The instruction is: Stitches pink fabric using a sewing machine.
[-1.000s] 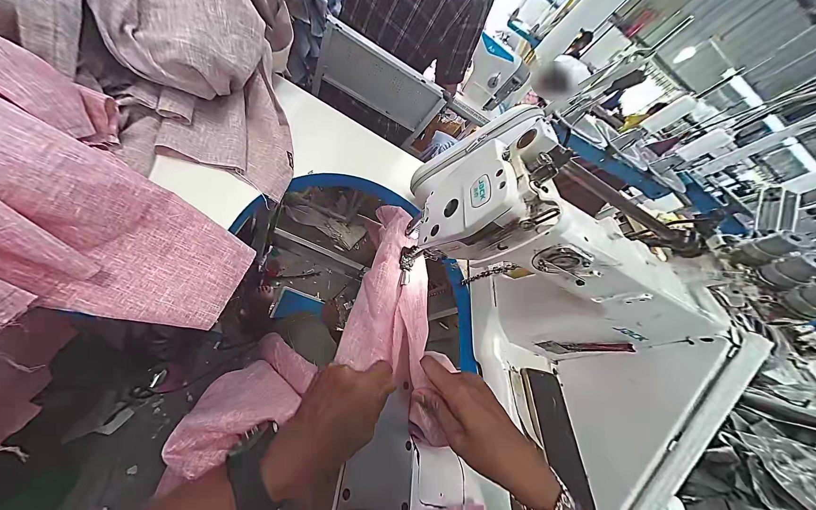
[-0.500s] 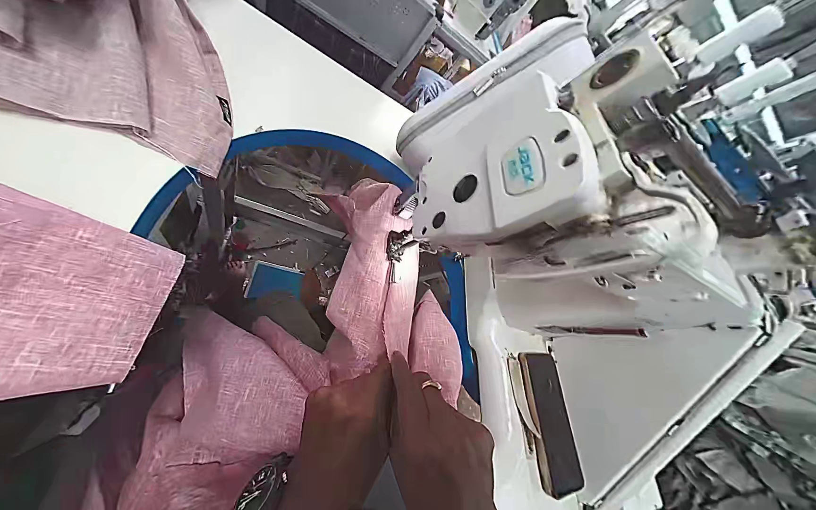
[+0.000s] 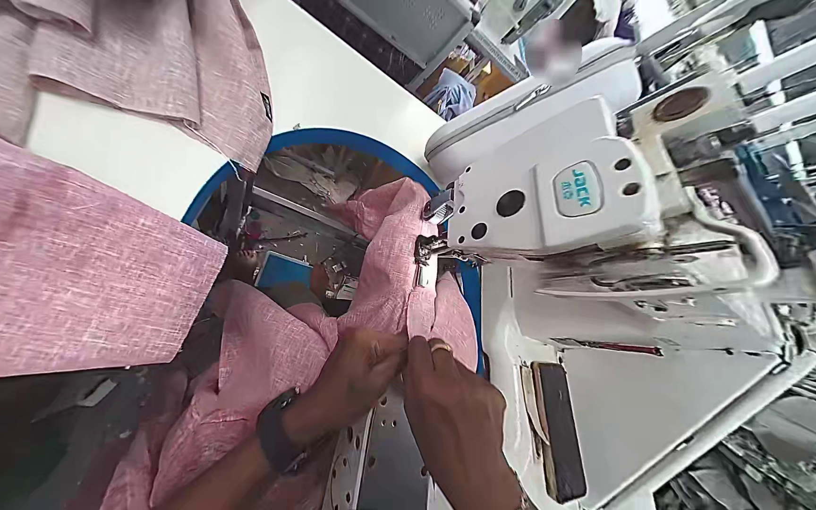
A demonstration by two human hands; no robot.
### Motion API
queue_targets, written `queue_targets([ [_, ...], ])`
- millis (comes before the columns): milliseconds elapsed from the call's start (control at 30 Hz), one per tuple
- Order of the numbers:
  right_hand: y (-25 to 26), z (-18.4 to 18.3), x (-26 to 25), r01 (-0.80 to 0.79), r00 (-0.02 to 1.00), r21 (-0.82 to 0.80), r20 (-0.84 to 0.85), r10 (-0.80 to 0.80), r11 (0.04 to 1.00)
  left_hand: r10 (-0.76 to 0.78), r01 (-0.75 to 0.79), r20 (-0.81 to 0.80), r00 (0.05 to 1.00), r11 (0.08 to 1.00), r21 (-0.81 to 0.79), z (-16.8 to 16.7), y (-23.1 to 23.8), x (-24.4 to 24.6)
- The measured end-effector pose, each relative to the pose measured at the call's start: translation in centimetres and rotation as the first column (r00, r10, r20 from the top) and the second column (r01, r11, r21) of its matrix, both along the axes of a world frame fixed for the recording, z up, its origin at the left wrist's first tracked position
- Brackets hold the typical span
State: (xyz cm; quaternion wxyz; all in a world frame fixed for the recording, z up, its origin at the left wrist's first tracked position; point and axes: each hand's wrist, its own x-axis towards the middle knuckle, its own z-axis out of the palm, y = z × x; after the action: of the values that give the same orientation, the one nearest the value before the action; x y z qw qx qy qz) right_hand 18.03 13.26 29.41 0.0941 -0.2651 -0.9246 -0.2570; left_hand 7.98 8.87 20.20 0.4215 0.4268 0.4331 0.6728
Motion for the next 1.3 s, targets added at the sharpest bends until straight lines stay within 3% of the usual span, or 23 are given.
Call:
queue_targets([
  [100,1.5,-1.3,-0.8,0.004,0.990,0.010,-0.143,-0.003,1.000,-0.013,0.002,0.190,0.982,0.998,0.057,-1.0,2.1,-0.4],
  [167,2.1,-2.3,-0.9,0.053,0.969,-0.024,-0.240,-0.057,0.998,0.069,-0.074,0.155,0.986,0.997,0.032,-0.7,2.5,-0.5],
  [233,2.6,-2.7,0.0,0.113,0.952,-0.087,-0.275,-0.133,0.990,0.179,-0.186,-0.172,0.969,0.982,-0.029,0.4,0.9,-1.0],
  [300,3.3,-2.7,1.1,0.169,0.942,-0.177,-0.259,-0.212,0.969,0.197,-0.233,-0.556,0.807,0.973,0.006,1.5,-2.1,-4.3],
  [367,4.4,-2.8,2.6,0.175,0.937,-0.335,-0.231,-0.260,0.926,0.155,-0.207,-0.691,0.706,0.978,0.009,3.0,-3.9,-9.1],
  [433,5.2,-3.5,4.5,0.055,0.915,-0.498,-0.322,-0.244,0.866,0.073,-0.185,-0.661,0.747,0.978,-0.100,3.7,-2.9,-11.3],
  [500,5.6,-4.1,5.3,-0.150,0.779,-0.654,-0.540,-0.319,0.741,-0.151,-0.110,-0.646,0.748,0.932,-0.345,1.8,0.4,-9.2],
  [567,5.4,-4.6,4.0,-0.289,0.606,-0.682,-0.674,-0.423,0.672,-0.341,-0.121,-0.665,0.665,0.829,-0.546,-3.7,4.3,-6.1],
  [633,5.2,-3.9,2.8,-0.205,0.662,-0.584,-0.674,-0.328,0.786,-0.298,-0.263,-0.731,0.614,0.795,-0.546,-6.3,6.9,-6.9],
  [700,4.7,-2.6,2.7,0.022,0.826,-0.412,-0.506,-0.249,0.911,-0.075,-0.500,-0.859,0.506,0.786,-0.363,-2.2,7.3,-10.4],
  [733,3.9,-2.2,3.4,0.138,0.877,-0.378,-0.383,-0.290,0.915,-0.018,-0.581,-0.927,0.375,0.775,-0.250,1.2,6.1,-11.8],
  [800,2.0,-2.2,5.8,0.271,0.904,-0.361,-0.223,-0.365,0.892,-0.117,-0.530,-0.981,0.156,0.828,-0.183,7.8,1.1,-12.0],
  [867,-0.1,-3.7,9.4,0.213,0.915,-0.313,-0.269,-0.301,0.926,-0.239,-0.434,-0.970,0.041,0.870,-0.233,10.3,-5.4,-8.2],
  [900,-0.6,-4.1,10.8,0.187,0.911,-0.281,-0.310,-0.274,0.941,-0.208,-0.410,-0.978,0.006,0.892,-0.192,10.1,-7.6,-5.6],
  [933,-1.0,-4.0,11.9,0.177,0.903,-0.257,-0.341,-0.261,0.950,-0.111,-0.416,-0.994,0.017,0.903,-0.108,9.0,-9.0,-3.1],
  [1000,-1.6,-1.9,12.9,0.164,0.907,-0.214,-0.352,-0.232,0.963,0.120,-0.468,-0.977,0.175,0.883,0.024,6.3,-10.0,0.9],
  [1067,-2.8,1.4,11.8,0.068,0.955,-0.179,-0.273,-0.115,0.982,0.311,-0.487,-0.884,0.348,0.866,0.113,4.7,-9.5,3.9],
  [1133,-5.0,2.7,9.4,-0.093,0.988,-0.212,-0.144,0.063,0.973,0.392,-0.474,-0.783,0.482,0.869,0.143,3.7,-8.4,6.6],
  [1200,-6.2,1.1,7.7,-0.203,0.978,-0.249,-0.106,0.182,0.947,0.413,-0.479,-0.754,0.510,0.865,0.149,2.7,-8.0,7.3],
  [1300,-4.6,2.1,6.6,-0.113,0.993,-0.313,-0.073,0.095,0.943,0.476,-0.507,-0.741,0.474,0.835,0.213,1.8,-6.3,6.0],
])
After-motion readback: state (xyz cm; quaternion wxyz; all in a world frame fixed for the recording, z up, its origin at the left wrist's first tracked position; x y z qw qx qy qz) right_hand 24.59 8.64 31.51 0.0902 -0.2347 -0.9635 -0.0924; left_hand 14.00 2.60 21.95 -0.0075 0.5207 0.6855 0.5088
